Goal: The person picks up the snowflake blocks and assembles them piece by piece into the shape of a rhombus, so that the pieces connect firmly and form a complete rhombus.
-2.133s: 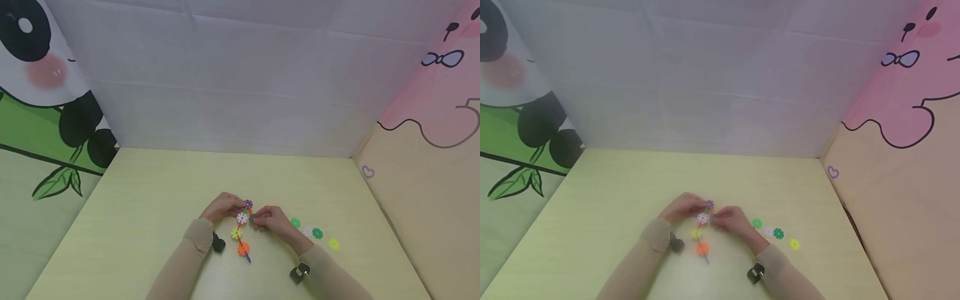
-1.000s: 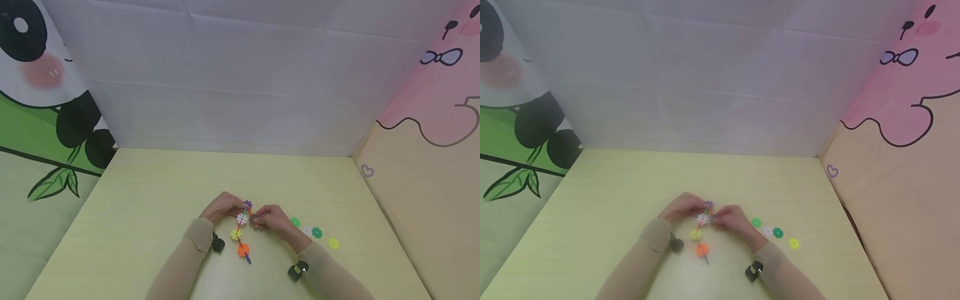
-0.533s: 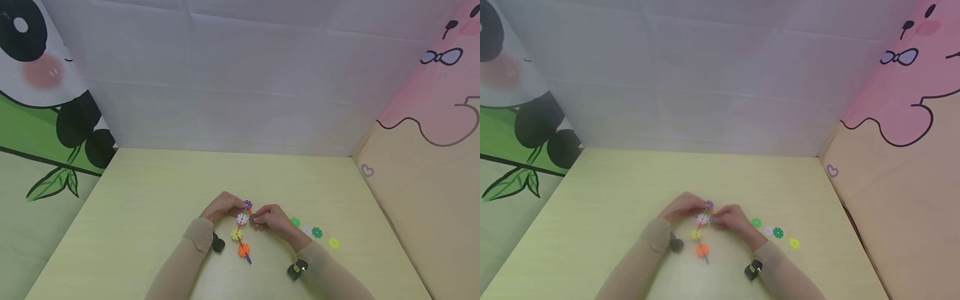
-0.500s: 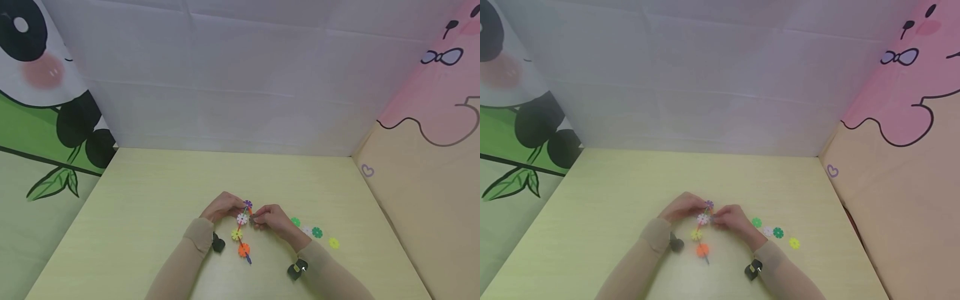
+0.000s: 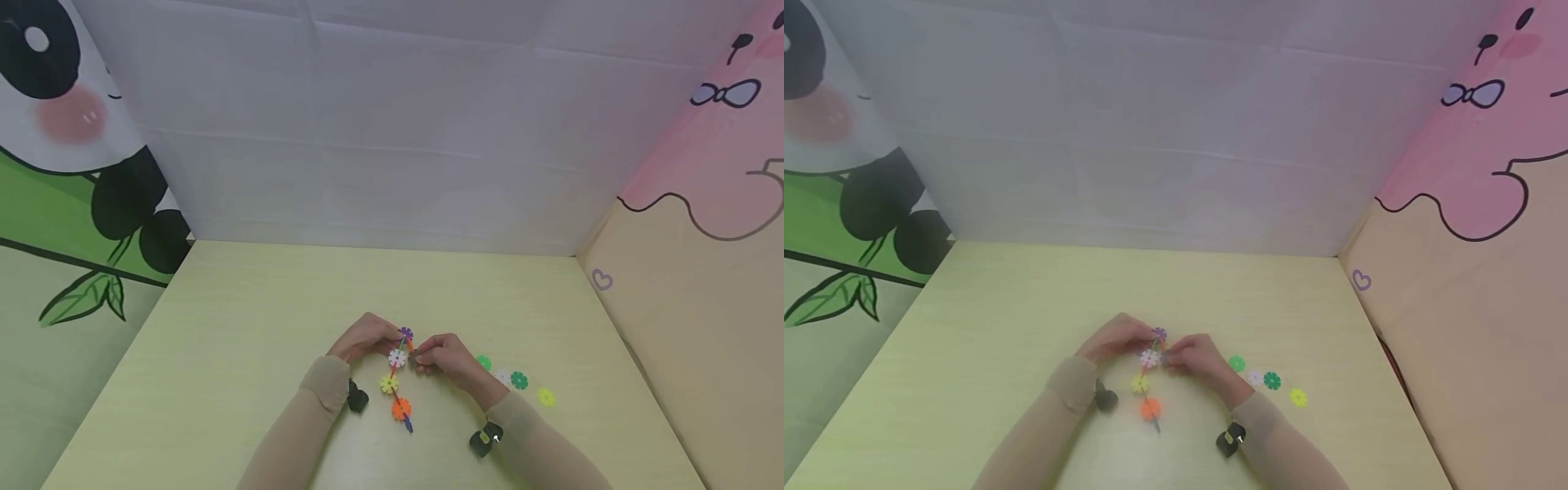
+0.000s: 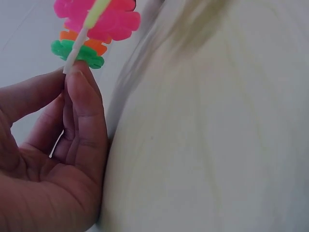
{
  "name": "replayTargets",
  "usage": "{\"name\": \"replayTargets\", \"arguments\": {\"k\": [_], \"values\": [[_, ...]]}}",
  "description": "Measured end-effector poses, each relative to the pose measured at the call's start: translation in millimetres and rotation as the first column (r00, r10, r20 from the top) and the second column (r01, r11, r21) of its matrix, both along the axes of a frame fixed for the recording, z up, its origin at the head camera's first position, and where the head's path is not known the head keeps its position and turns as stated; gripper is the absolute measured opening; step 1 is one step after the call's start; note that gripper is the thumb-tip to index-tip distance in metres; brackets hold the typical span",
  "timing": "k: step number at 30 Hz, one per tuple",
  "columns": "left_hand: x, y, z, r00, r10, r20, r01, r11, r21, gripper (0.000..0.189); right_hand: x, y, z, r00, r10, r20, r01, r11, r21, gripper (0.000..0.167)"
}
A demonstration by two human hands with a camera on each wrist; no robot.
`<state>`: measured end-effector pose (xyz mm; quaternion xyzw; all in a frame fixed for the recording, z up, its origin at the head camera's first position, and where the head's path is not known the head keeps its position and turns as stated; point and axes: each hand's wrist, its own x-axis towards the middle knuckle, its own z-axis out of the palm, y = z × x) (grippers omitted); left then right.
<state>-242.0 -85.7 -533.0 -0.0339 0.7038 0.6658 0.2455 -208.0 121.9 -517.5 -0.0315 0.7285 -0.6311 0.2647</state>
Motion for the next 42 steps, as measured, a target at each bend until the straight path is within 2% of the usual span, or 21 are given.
{"name": "replayTargets", "arguments": {"k": [10, 16, 23, 30, 42], "values": [[-1.9, 0.8, -3.9, 1.0, 0.006, -0.001, -0.006, 1.0, -0.007, 0.013, -2.4, 0.4, -6.9, 1.0, -0.014, -0.003, 0.014, 1.0, -0.001, 0.016], [-1.8, 0.2, -3.0, 1.0, 0.006, -0.005, -0.006, 1.0, 0.0, 0.011, -3.8, 0.4, -5.1, 1.0, -0.013, 0.009, 0.013, 1.0, -0.009, 0.015], [-3.3, -3.4, -7.1, 0.999, -0.032, -0.015, 0.033, 0.999, 0.019, 0.011, -8.1, 3.0, -0.1, 0.999, -0.026, -0.035, 0.026, 1.0, 0.009, 0.019], [-2.8, -5.3, -5.0, 0.999, -0.04, 0.018, 0.039, 0.998, 0.048, 0.012, -12.2, 3.4, -1.2, 0.999, 0.014, -0.038, -0.011, 0.998, 0.064, 0.016], [-2.4, -3.6, -4.9, 0.998, -0.056, 0.014, 0.055, 0.997, 0.055, 0.011, -12.5, 6.6, -5.1, 0.998, 0.032, -0.053, -0.028, 0.996, 0.081, 0.015]]}}
